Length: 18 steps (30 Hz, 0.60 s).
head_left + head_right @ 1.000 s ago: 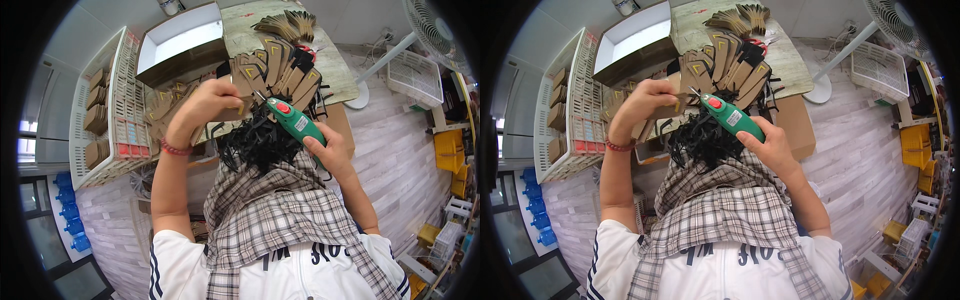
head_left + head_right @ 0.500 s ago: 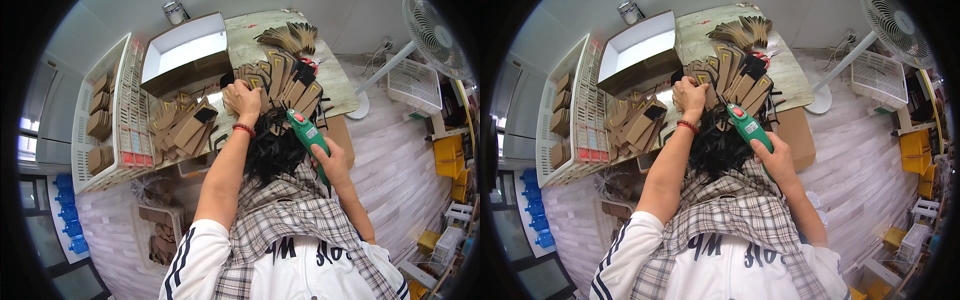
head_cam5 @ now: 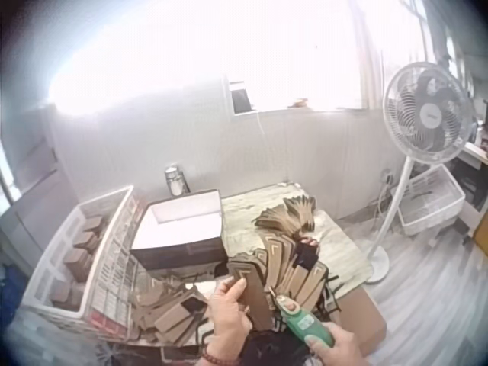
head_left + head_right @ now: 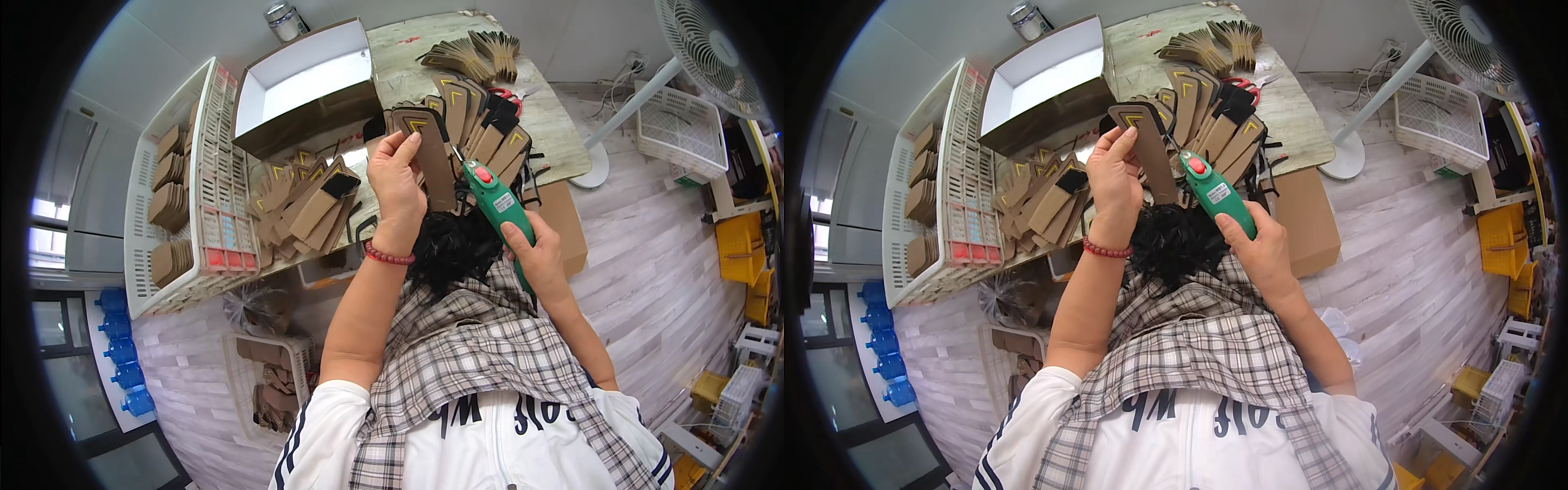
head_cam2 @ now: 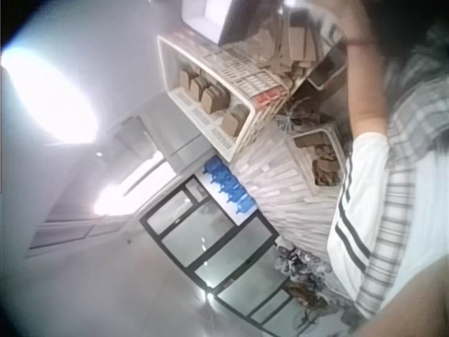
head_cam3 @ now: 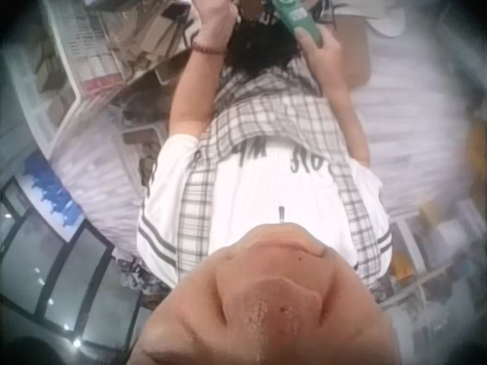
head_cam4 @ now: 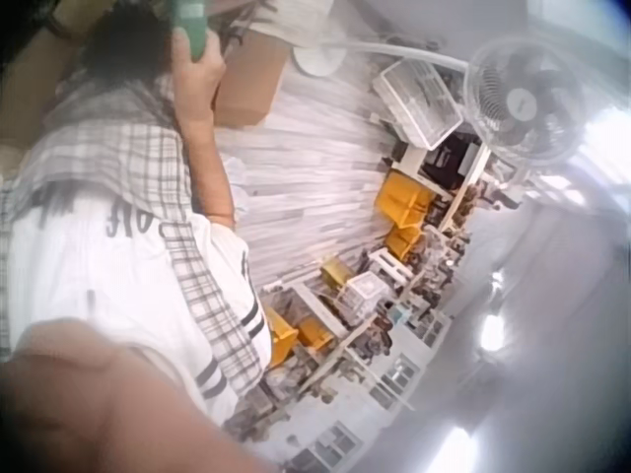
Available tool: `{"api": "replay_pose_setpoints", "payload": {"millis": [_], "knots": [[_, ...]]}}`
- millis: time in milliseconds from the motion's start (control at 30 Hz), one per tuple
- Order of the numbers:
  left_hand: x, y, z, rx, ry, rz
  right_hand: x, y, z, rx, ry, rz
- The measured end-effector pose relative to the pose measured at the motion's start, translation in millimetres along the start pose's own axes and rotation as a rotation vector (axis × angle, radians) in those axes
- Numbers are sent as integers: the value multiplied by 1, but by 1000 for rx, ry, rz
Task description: The person uses a hot glue gun to apply glue to small rectangular cardboard pieces and attaches them to black fabric strips. They handle each piece one at a time, applying glue and pressing it onto the fabric, then placing the finished items on the table.
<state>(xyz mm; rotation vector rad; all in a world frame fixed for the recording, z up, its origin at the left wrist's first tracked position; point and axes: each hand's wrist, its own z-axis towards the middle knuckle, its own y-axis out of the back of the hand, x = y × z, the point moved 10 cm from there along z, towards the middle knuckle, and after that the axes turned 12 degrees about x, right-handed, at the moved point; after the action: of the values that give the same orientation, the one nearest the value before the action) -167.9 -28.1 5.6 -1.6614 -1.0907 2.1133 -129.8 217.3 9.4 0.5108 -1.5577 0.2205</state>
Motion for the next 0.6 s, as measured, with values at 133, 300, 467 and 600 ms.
{"api": "replay_pose_setpoints", "payload": {"millis": [133,300,467,600], "knots": [[9,-6,-10,-19,43,-39,1,0,-3,-8,-7,5],[23,-10,-17,2,99,-57,3,3,-4,-2,16,8],[28,-9,-22,25,136,-37,2,5,-5,-7,14,15],[31,-9,-26,51,147,6,5,5,-4,-3,14,29]]}}
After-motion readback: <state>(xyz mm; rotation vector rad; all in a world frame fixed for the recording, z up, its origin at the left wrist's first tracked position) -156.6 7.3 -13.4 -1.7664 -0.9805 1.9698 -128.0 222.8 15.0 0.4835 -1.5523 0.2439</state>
